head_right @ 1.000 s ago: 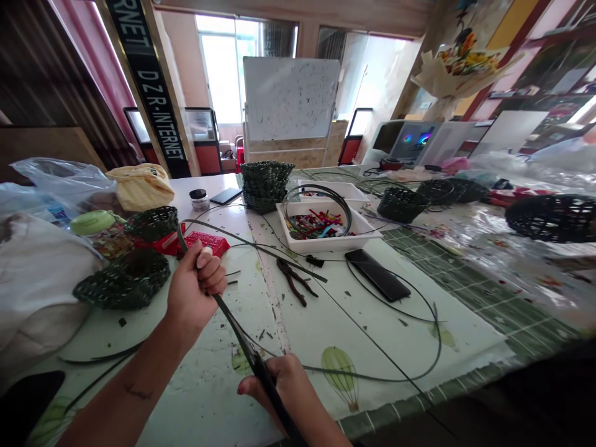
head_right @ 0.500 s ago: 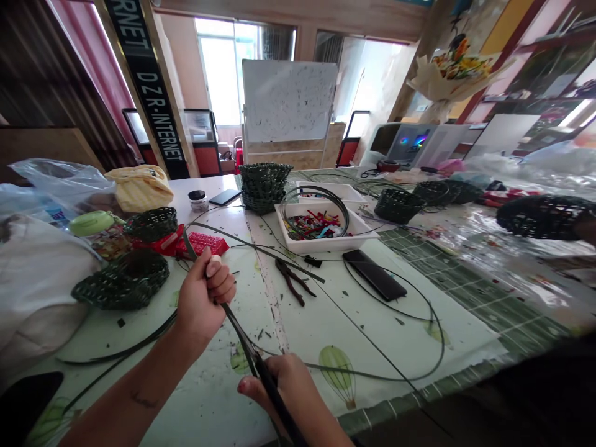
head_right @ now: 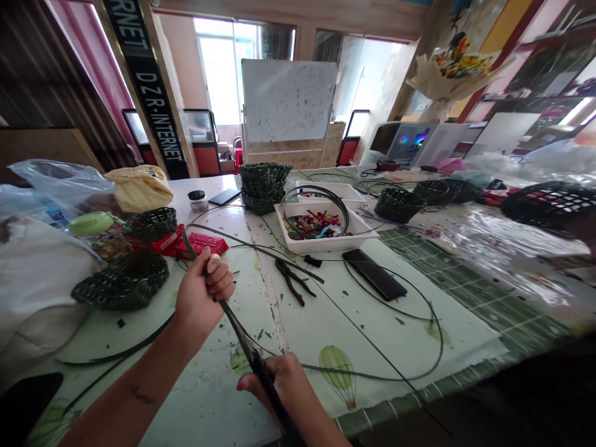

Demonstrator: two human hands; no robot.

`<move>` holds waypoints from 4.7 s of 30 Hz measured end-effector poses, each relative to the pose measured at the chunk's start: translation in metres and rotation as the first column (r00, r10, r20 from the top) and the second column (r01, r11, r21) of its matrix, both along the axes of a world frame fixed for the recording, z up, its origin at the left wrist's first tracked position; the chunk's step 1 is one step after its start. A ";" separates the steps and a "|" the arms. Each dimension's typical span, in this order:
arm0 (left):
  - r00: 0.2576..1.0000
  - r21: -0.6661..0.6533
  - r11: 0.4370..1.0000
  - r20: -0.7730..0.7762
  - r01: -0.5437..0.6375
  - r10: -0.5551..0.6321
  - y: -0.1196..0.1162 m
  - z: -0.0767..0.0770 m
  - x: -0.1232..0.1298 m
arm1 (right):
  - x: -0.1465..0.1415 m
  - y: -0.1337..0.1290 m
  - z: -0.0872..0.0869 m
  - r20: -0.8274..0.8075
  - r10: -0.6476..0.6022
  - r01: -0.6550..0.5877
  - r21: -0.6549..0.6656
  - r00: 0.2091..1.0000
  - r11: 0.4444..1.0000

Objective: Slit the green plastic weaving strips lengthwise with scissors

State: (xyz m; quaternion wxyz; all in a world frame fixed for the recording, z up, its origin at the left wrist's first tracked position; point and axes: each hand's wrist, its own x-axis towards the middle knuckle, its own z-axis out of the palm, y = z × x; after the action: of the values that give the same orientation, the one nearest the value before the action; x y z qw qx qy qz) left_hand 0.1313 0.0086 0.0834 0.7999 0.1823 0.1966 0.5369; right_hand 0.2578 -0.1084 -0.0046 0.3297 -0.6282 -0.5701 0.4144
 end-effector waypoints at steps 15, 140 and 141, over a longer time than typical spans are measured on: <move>0.999 0.054 0.999 0.045 -0.002 0.000 0.013 0.016 -0.027 | 0.008 -0.001 -0.001 -0.001 0.143 -0.143 -0.049 0.990 0.989; 1.000 0.021 1.000 0.012 -0.008 0.008 -0.006 0.005 -0.002 | 0.006 -0.003 -0.001 0.083 0.139 -0.137 -0.030 0.987 0.990; 1.000 0.021 1.000 0.009 -0.007 0.006 -0.006 0.005 -0.001 | 0.006 -0.002 -0.001 0.079 0.144 -0.141 -0.038 0.986 0.989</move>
State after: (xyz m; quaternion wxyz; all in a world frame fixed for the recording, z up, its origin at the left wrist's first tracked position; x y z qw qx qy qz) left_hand 0.1299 0.0023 0.0887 0.7971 0.1877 0.1881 0.5423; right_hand 0.2641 -0.1105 -0.0053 0.2657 -0.6074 -0.6198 0.4199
